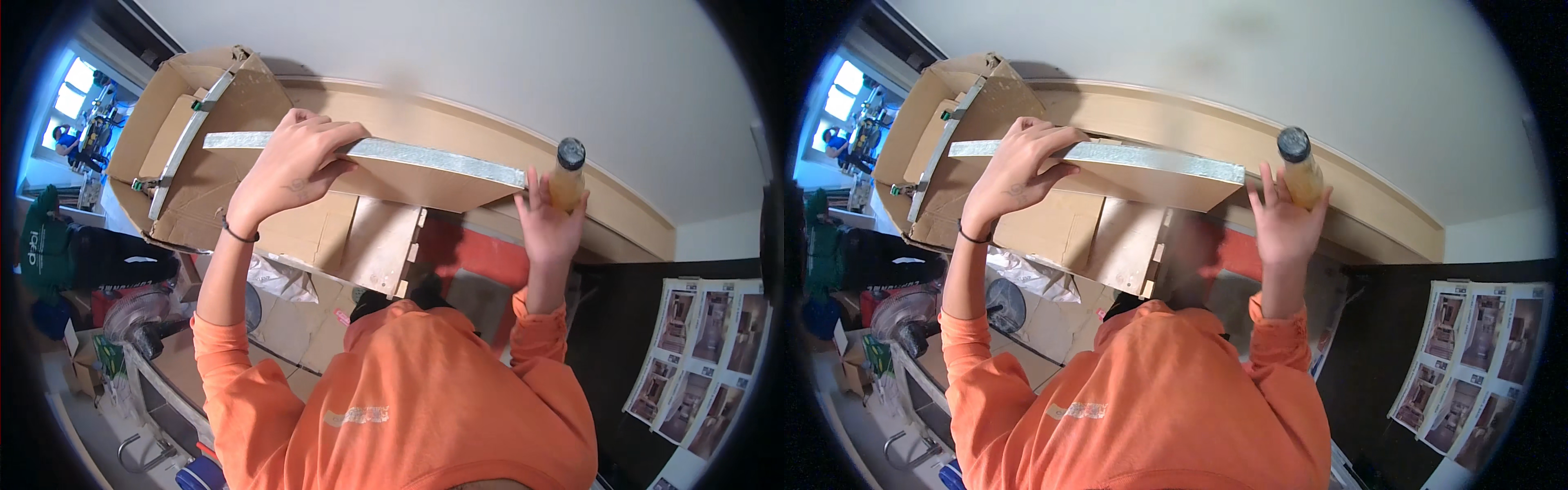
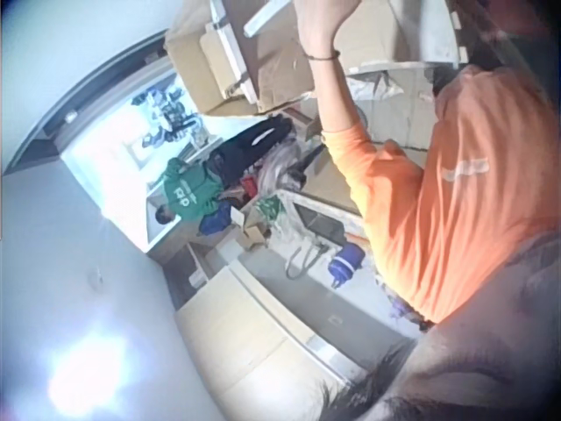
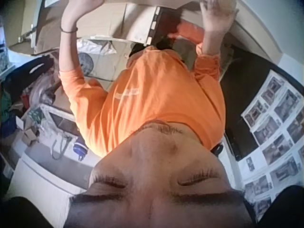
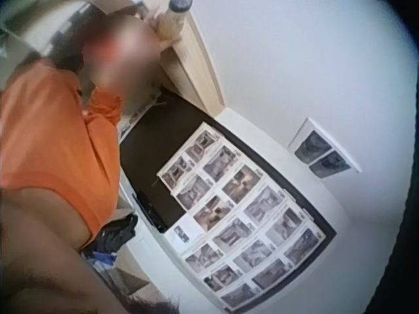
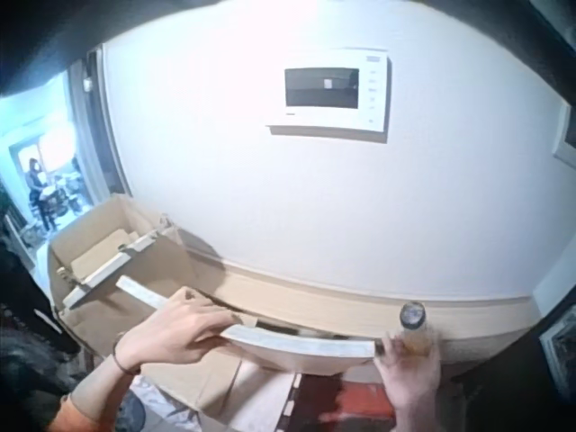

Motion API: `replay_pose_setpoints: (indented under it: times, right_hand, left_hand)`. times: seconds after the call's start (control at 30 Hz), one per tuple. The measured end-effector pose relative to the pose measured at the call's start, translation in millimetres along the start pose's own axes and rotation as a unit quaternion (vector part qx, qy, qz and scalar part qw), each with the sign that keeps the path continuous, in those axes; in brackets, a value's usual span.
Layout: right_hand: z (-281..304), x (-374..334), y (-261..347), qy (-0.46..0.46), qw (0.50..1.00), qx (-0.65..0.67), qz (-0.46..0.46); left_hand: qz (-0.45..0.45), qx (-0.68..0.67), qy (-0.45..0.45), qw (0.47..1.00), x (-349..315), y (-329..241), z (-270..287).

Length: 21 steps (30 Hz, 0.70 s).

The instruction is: The person handles white cabinet doors and wooden planks in a cluttered room. They apply a yellowish liquid from a bottle onto the edges of the cabinet doors and planks, then place the items into a cardboard box.

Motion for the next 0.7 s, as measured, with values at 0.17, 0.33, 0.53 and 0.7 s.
replay_pose_setpoints:
  times: [0.17, 0.33, 0.53, 0.7]
  right_hand:
    - [-34.4, 13.9, -37.8, 0.064, 0.995, -0.031, 0.069]
    - [-50.9, 13.5, -57.6, 0.017, 0.986, -0.067, 0.149]
    - [-50.2, 14.7, -57.2, -0.016, 0.968, -0.16, 0.195]
    - [-60.3, 11.8, -46.3, -0.027, 0.96, -0.058, 0.271]
  left_hand:
    - [0.024, 0.032, -0.105, 0.994, -3.8, 20.3, -1.7]
    - [0.107, 0.157, -0.405, 0.894, -34.8, 70.2, 0.9]
    - [0.14, -0.412, -0.392, 0.811, -39.7, 153.2, -39.4]
    - [0.204, -0.51, -0.277, 0.788, -30.9, 178.6, -62.8]
Point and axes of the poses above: each hand's wrist, its own x-axis towards the middle knuckle, its own z-axis out of the back of the hand, y = z × x, the point moved 1 cm from there along x, towards the middle knuckle, and after that the axes turned 15 degrees about z, right-handed, at the moved point
